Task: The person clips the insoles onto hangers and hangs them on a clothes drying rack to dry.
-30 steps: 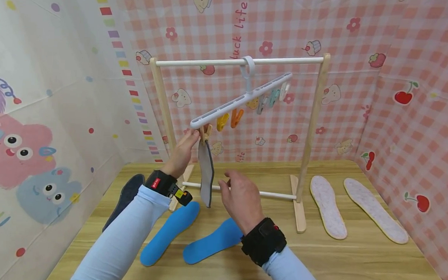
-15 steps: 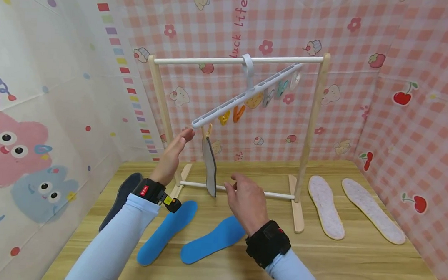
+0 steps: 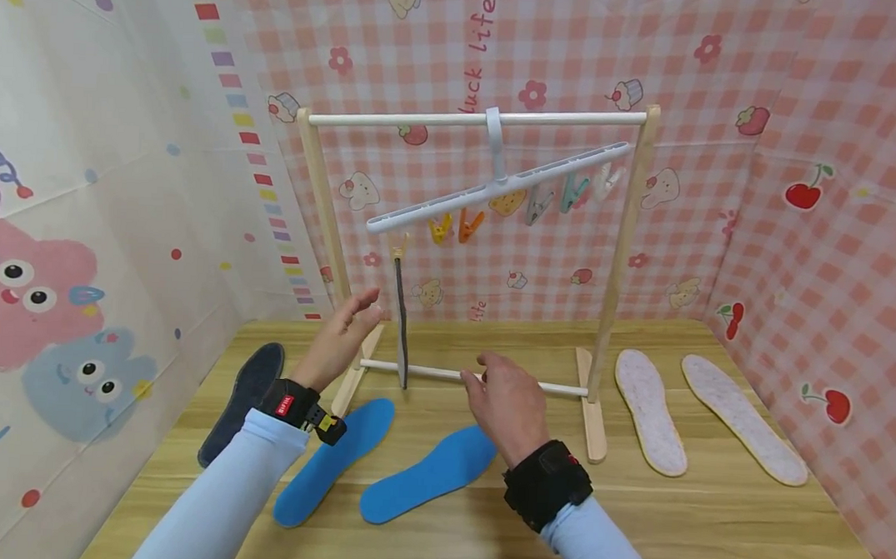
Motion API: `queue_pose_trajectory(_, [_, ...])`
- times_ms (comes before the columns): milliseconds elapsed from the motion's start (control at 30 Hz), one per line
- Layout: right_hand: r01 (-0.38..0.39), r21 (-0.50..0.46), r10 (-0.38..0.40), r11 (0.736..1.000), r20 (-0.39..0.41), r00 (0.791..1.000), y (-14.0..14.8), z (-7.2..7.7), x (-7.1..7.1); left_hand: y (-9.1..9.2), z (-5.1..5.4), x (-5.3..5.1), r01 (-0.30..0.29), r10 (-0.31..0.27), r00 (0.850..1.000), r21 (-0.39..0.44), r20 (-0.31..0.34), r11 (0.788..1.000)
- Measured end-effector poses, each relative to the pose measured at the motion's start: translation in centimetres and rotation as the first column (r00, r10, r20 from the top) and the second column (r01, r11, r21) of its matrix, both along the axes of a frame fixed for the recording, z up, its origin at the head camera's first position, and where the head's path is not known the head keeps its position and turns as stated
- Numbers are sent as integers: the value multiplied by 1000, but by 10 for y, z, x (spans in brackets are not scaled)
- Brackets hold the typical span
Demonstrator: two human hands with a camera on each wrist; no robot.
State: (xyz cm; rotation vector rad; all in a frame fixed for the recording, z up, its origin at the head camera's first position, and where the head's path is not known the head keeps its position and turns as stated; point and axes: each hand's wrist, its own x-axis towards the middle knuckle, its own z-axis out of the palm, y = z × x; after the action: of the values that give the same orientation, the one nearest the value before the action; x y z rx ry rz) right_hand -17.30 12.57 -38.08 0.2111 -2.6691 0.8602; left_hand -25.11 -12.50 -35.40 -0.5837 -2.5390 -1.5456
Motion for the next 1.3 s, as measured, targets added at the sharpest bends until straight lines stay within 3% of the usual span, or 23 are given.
queue_pose_trajectory(100, [0, 34, 0, 999, 18, 1000, 4, -2, -2, -2, -5, 3, -42, 35, 998, -144, -47, 989])
queue_pose_trajectory(167, [1, 65, -2, 998, 21, 1000, 7, -4, -4, -3, -8, 6, -75, 56, 995, -248, -83, 966])
queue_pose_trajectory(333, [-5, 121, 2, 993, 23, 1000, 15, -9, -5, -1, -18, 11, -166, 107, 983, -459, -151, 873])
queue_pose_trajectory(433, [-8, 136, 2, 991, 50, 999, 20, -12, -6, 1, -23, 14, -188, 123, 980, -552, -154, 812])
queue_pose_trajectory(667, [-3, 189, -24, 982, 142, 990, 37, -16, -6, 5, -27, 20, -106, 87, 994, -684, -63, 722])
queue_pose_trajectory(867, [-20, 237, -37, 971, 233, 972, 57, -20, -8, 9, -29, 26, -63, 44, 998, -771, -45, 634])
queue_pose_trajectory(933, [-30, 248, -35, 968, 255, 966, 64, -20, -10, 10, -31, 29, -25, 33, 999, -793, -7, 608])
queue_pose_trajectory(1033, [-34, 259, -44, 965, 289, 956, 78, -21, -10, 10, -33, 33, 31, 22, 998, -809, 54, 587])
queue_pose_trajectory(1133, [-27, 273, -62, 962, 313, 948, 94, -23, -9, 11, -37, 36, 59, 21, 996, -807, 88, 588])
queue_pose_trajectory(1300, [-21, 285, -88, 958, 365, 927, 124, -25, -8, 12, -43, 39, 59, 22, 996, -809, 89, 585])
